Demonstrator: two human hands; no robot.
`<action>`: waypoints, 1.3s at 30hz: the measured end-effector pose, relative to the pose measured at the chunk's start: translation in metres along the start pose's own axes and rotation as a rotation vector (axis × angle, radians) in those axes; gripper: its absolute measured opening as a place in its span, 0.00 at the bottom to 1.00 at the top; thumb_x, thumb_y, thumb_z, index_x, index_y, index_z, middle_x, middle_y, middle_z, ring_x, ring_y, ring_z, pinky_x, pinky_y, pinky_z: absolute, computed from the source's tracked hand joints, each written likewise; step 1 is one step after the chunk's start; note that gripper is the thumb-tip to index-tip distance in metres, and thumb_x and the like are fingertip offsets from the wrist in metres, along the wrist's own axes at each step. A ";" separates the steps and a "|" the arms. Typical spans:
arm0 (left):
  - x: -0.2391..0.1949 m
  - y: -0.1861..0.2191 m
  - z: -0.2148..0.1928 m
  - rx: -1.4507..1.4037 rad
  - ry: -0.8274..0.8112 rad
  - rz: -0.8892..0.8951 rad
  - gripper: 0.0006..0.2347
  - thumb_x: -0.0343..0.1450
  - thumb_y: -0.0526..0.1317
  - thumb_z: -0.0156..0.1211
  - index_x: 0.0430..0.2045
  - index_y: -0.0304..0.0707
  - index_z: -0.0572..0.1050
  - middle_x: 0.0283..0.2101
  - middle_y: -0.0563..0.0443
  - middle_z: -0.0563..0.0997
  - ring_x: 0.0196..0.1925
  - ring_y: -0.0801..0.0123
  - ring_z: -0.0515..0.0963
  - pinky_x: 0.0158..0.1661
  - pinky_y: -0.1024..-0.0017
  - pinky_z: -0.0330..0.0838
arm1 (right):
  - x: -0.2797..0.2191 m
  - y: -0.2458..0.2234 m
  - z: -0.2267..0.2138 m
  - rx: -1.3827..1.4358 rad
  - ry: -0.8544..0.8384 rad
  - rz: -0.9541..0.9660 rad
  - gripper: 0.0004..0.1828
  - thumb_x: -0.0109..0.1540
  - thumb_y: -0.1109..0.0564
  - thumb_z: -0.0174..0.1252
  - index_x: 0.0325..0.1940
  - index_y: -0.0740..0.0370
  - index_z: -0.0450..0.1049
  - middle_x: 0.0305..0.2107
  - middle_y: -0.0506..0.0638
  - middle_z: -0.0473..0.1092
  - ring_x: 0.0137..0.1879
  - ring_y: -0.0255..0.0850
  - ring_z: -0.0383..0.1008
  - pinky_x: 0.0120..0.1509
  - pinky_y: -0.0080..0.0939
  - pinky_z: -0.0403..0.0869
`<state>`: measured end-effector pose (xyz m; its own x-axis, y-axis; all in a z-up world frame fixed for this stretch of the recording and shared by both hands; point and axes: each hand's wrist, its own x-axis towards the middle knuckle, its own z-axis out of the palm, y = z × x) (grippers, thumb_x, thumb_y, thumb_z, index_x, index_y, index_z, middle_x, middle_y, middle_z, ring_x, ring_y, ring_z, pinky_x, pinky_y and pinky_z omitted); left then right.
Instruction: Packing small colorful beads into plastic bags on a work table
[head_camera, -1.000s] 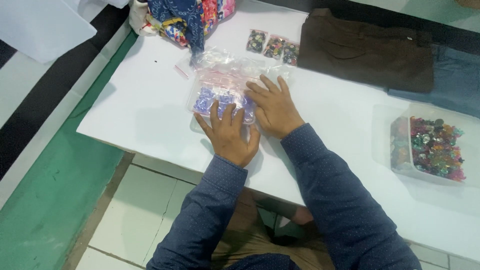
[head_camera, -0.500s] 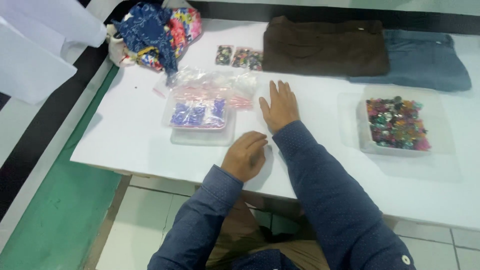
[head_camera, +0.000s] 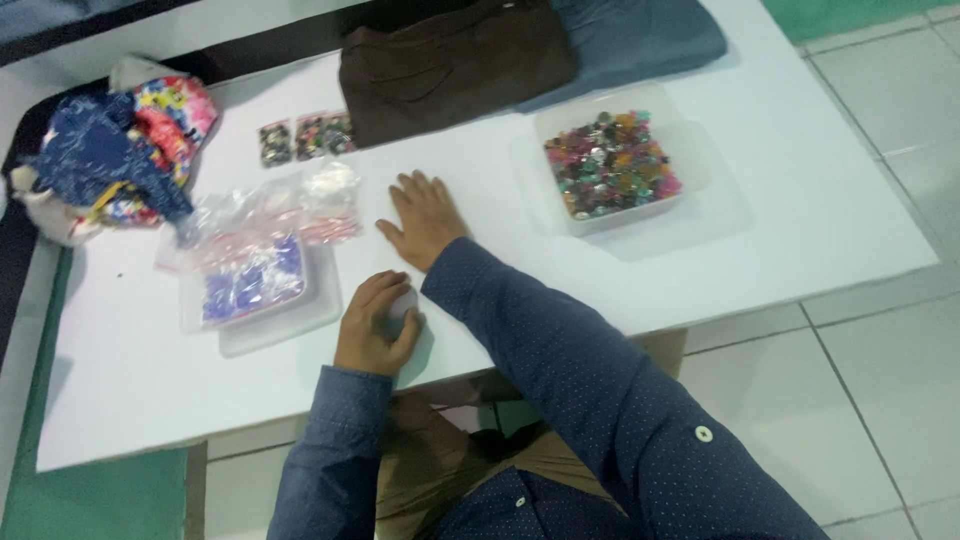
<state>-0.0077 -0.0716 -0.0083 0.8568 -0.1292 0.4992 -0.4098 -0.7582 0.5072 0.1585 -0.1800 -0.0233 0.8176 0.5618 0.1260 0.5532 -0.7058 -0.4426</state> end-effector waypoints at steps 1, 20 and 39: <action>0.001 0.001 0.001 -0.007 -0.009 0.009 0.14 0.66 0.40 0.63 0.40 0.28 0.80 0.47 0.33 0.82 0.57 0.42 0.78 0.58 0.51 0.72 | -0.004 0.001 -0.003 0.000 0.005 0.013 0.37 0.70 0.34 0.35 0.74 0.60 0.59 0.72 0.60 0.55 0.80 0.56 0.48 0.81 0.63 0.46; 0.001 -0.001 0.000 0.165 -0.221 -0.119 0.20 0.71 0.43 0.55 0.56 0.32 0.75 0.60 0.35 0.76 0.68 0.40 0.68 0.69 0.49 0.57 | -0.025 -0.009 -0.018 -0.107 -0.152 -0.031 0.37 0.71 0.33 0.29 0.79 0.52 0.51 0.76 0.57 0.45 0.83 0.54 0.38 0.84 0.62 0.36; 0.077 0.005 0.068 0.275 -0.626 -0.145 0.25 0.73 0.50 0.55 0.66 0.42 0.66 0.70 0.36 0.63 0.75 0.39 0.56 0.70 0.44 0.53 | -0.142 0.047 -0.070 -0.029 -0.241 0.014 0.34 0.68 0.35 0.46 0.70 0.58 0.64 0.70 0.59 0.57 0.77 0.59 0.54 0.75 0.70 0.56</action>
<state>0.0778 -0.1295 -0.0150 0.9500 -0.2956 -0.1007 -0.2541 -0.9192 0.3009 0.0797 -0.3227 -0.0001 0.7657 0.6358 -0.0970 0.5490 -0.7247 -0.4165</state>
